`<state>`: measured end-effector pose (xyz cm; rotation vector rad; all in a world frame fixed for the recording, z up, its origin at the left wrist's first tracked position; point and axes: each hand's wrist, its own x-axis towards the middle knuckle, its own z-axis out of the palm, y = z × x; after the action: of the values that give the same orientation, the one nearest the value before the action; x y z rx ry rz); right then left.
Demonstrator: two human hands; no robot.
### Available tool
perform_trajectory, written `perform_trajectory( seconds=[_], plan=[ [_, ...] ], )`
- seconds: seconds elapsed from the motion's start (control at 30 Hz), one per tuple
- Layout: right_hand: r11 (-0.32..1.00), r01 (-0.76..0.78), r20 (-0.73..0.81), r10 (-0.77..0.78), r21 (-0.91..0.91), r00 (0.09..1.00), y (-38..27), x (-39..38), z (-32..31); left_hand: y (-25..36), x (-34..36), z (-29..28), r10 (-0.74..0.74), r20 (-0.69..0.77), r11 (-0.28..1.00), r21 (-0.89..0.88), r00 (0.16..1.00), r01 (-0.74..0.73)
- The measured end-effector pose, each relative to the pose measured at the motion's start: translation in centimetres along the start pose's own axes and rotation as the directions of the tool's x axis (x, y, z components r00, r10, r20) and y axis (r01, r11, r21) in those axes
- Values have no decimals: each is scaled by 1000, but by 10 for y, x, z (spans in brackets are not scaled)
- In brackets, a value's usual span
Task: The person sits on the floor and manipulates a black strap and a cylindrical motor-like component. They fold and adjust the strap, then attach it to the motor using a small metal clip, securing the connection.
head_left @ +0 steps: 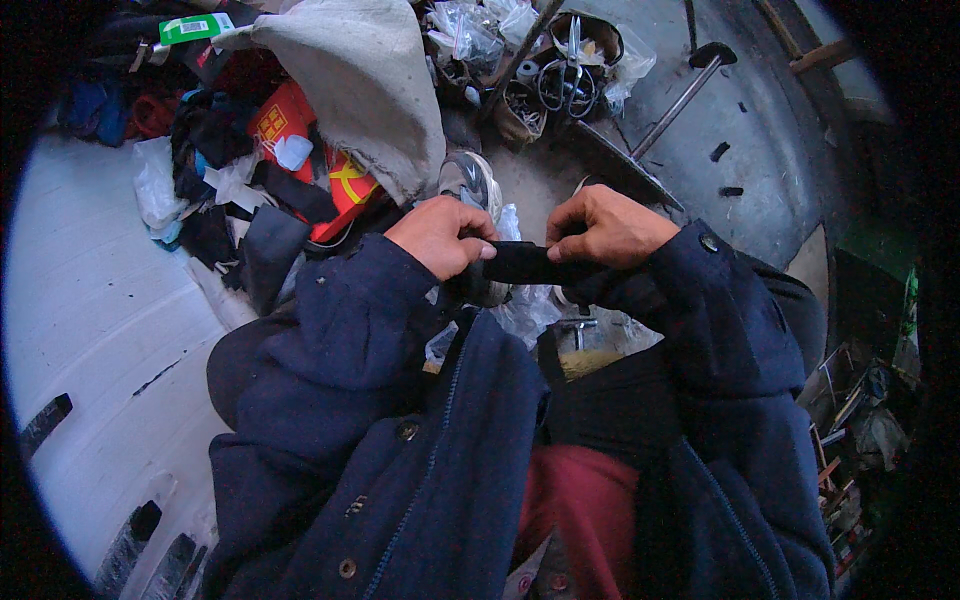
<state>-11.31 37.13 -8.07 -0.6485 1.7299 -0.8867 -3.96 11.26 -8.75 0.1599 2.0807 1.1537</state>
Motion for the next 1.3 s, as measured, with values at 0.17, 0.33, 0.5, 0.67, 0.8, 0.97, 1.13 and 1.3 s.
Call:
perform_trajectory(
  seconds=[0.17, 0.33, 0.5, 0.67, 0.8, 0.97, 1.13, 1.3],
  plan=[
    [1000, 1, -3, -1, 21, 1000, 1, 1, 1, -1, 1, 1, -21, 27, 1000, -21, 999, 21],
    [1000, 14, 4, -14, 15, 1000, 5, 3, 0, -2, 3, 1, -30, 46, 999, -25, 998, 32],
    [1000, 21, -7, -21, 4, 1000, 6, 6, 2, -1, 2, 1, -27, 52, 998, -47, 998, 29],
    [1000, 1, -5, -1, 10, 1000, 3, 4, 1, -2, 3, 0, -15, 76, 999, -26, 997, 18],
    [1000, 9, 3, -9, 28, 1000, 3, 4, 1, -4, 3, 1, -17, 61, 999, -48, 998, 20],
    [991, -12, 47, 5, 133, 999, 10, 8, -1, -7, 6, -2, -35, 116, 992, -117, 993, 49],
    [985, -11, 68, -1, 169, 998, 15, 9, -2, -8, 8, -4, -23, 134, 985, -166, 991, 45],
    [974, -15, 77, -3, 227, 997, 17, 9, -5, -27, 12, -1, 10, 71, 986, -166, 997, 2]
  ],
)
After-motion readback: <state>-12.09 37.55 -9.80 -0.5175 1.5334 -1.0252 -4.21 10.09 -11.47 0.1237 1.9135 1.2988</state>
